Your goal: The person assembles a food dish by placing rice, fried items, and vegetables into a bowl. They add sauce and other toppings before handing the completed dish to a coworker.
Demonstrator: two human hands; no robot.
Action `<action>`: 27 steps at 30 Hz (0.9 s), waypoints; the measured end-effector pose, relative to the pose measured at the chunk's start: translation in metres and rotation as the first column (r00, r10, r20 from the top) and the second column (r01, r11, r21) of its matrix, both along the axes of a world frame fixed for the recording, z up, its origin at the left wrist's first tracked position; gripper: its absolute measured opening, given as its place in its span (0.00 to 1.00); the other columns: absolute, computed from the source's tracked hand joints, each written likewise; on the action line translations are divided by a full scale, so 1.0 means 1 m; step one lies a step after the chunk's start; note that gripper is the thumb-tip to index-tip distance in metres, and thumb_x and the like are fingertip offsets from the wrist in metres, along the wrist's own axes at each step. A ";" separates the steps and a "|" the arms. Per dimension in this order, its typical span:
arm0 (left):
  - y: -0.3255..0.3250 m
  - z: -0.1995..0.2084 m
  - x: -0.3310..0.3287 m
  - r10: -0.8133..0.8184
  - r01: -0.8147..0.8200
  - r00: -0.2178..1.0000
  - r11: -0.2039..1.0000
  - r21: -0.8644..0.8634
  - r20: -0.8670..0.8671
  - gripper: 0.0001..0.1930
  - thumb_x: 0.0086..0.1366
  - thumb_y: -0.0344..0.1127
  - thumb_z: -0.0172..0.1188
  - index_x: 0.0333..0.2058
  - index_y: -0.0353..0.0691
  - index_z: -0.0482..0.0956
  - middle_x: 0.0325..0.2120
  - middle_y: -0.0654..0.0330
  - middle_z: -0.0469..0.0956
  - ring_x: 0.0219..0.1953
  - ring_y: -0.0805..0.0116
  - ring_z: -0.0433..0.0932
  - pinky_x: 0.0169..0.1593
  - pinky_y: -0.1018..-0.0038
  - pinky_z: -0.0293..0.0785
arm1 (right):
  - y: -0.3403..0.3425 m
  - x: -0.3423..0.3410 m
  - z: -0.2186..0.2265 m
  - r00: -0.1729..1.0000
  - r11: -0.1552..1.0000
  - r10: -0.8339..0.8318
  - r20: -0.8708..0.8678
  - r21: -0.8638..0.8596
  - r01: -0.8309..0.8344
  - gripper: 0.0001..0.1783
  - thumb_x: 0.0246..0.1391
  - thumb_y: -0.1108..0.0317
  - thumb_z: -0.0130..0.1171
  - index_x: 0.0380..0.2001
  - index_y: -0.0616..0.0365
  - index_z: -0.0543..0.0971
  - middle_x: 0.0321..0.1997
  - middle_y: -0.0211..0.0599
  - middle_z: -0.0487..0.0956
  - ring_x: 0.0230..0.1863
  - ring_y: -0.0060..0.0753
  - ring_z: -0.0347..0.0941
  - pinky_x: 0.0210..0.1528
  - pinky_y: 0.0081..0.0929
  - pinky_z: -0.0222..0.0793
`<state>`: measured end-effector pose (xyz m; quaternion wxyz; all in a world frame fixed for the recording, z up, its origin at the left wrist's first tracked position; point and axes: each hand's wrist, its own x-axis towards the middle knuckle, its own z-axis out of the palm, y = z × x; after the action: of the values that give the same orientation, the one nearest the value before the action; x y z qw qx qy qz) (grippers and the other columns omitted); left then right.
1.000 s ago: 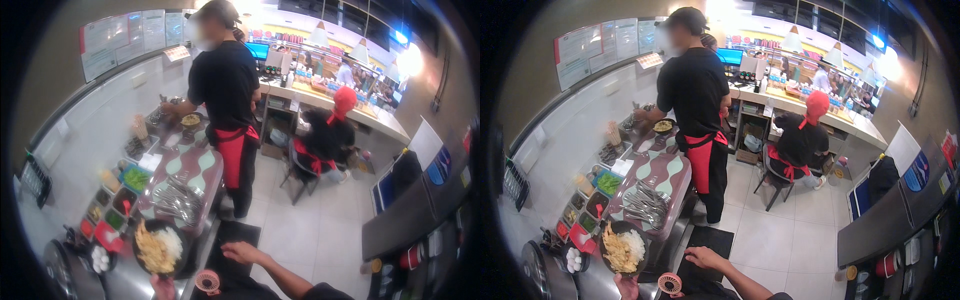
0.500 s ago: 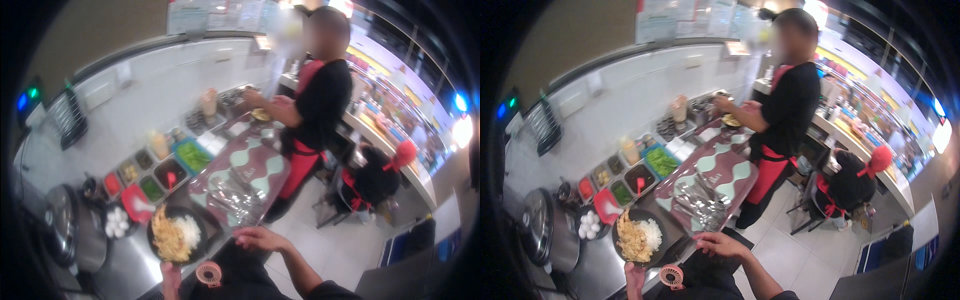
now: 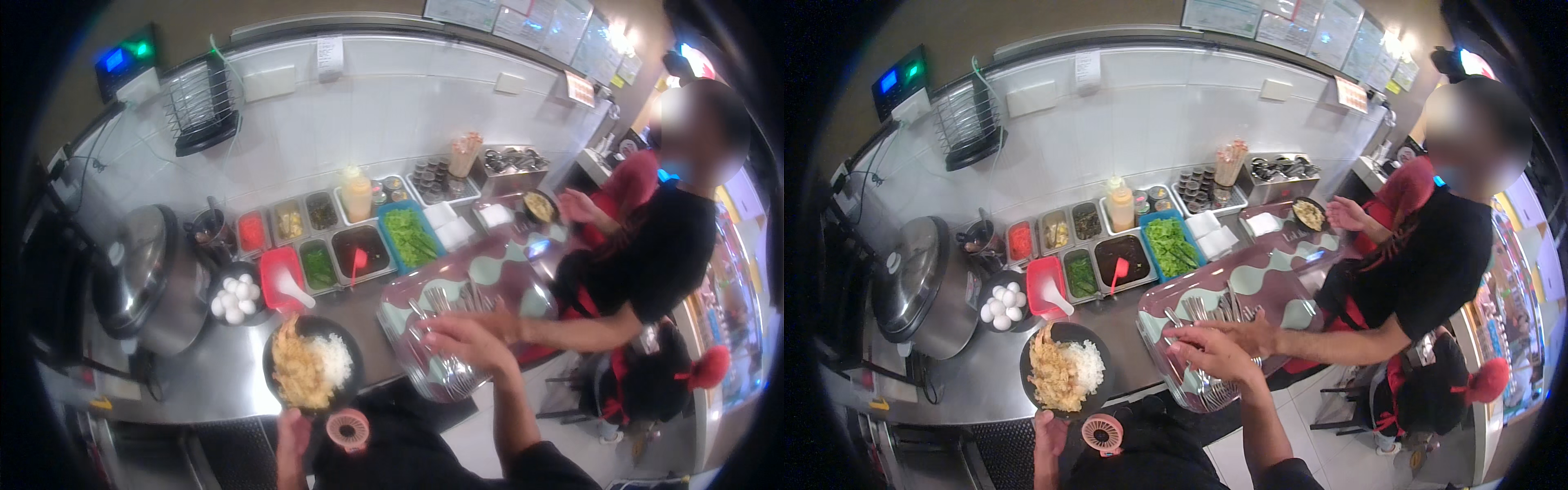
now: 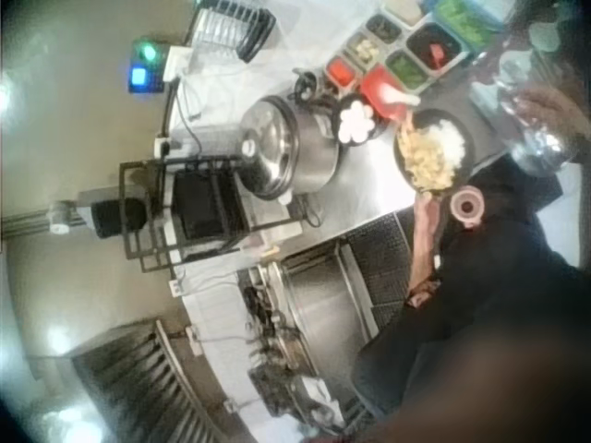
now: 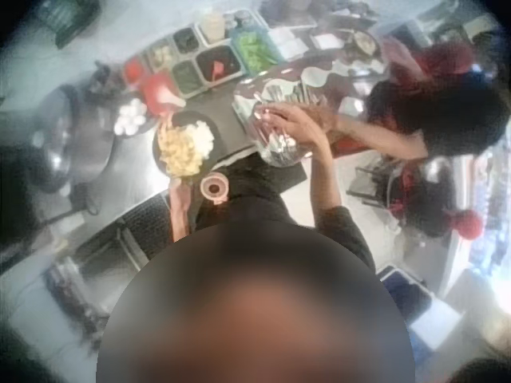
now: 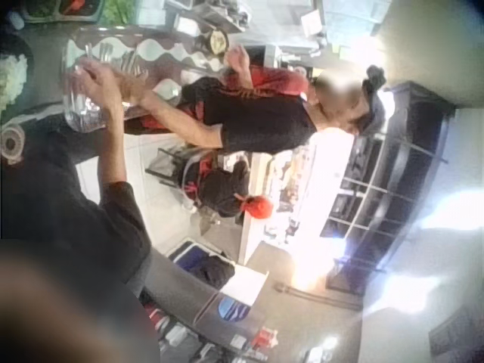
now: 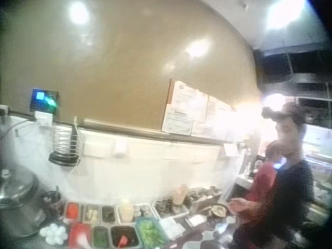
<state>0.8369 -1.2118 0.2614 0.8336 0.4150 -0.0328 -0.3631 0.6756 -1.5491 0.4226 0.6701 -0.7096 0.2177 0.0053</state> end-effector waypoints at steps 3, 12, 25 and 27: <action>-0.008 -0.002 -0.004 0.012 -0.013 0.999 1.000 -0.024 -0.045 0.29 0.56 0.36 0.59 0.57 0.37 0.64 0.52 0.57 0.72 0.52 0.61 0.73 0.53 0.64 0.71 | -0.040 0.029 0.000 0.999 0.954 -0.031 0.018 -0.297 0.035 0.19 0.59 0.63 0.55 0.51 0.60 0.75 0.38 0.39 0.81 0.35 0.27 0.77 0.37 0.27 0.73; -0.041 -0.026 -0.017 0.079 -0.076 0.996 0.993 0.086 -0.040 0.29 0.56 0.41 0.59 0.55 0.34 0.66 0.52 0.58 0.73 0.51 0.62 0.75 0.53 0.65 0.73 | -0.184 0.176 -0.046 0.900 0.399 -0.116 -0.420 -0.849 -0.345 0.14 0.45 0.65 0.59 0.35 0.61 0.81 0.36 0.51 0.81 0.38 0.47 0.80 0.43 0.37 0.75; -0.058 -0.042 -0.017 0.122 -0.070 0.977 0.957 0.280 -0.173 0.25 0.60 0.38 0.55 0.55 0.35 0.65 0.50 0.56 0.73 0.50 0.63 0.75 0.54 0.62 0.72 | -0.207 0.203 -0.020 0.659 0.383 -0.079 -0.748 -0.633 -0.673 0.07 0.41 0.73 0.61 0.24 0.66 0.82 0.26 0.49 0.82 0.24 0.39 0.81 0.29 0.34 0.78; -0.058 -0.040 -0.018 0.113 -0.066 0.974 0.970 0.233 -0.194 0.23 0.60 0.35 0.55 0.54 0.34 0.66 0.49 0.56 0.74 0.49 0.63 0.75 0.53 0.63 0.73 | -0.206 0.201 -0.006 0.606 0.345 -0.068 -0.792 -0.589 -0.731 0.07 0.41 0.75 0.58 0.25 0.67 0.81 0.27 0.48 0.82 0.23 0.37 0.81 0.27 0.34 0.78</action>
<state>0.8194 -1.2702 0.2216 0.7957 0.4680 0.1141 -0.3672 0.8769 -1.7548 0.4166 0.0303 -0.9148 0.2539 0.3125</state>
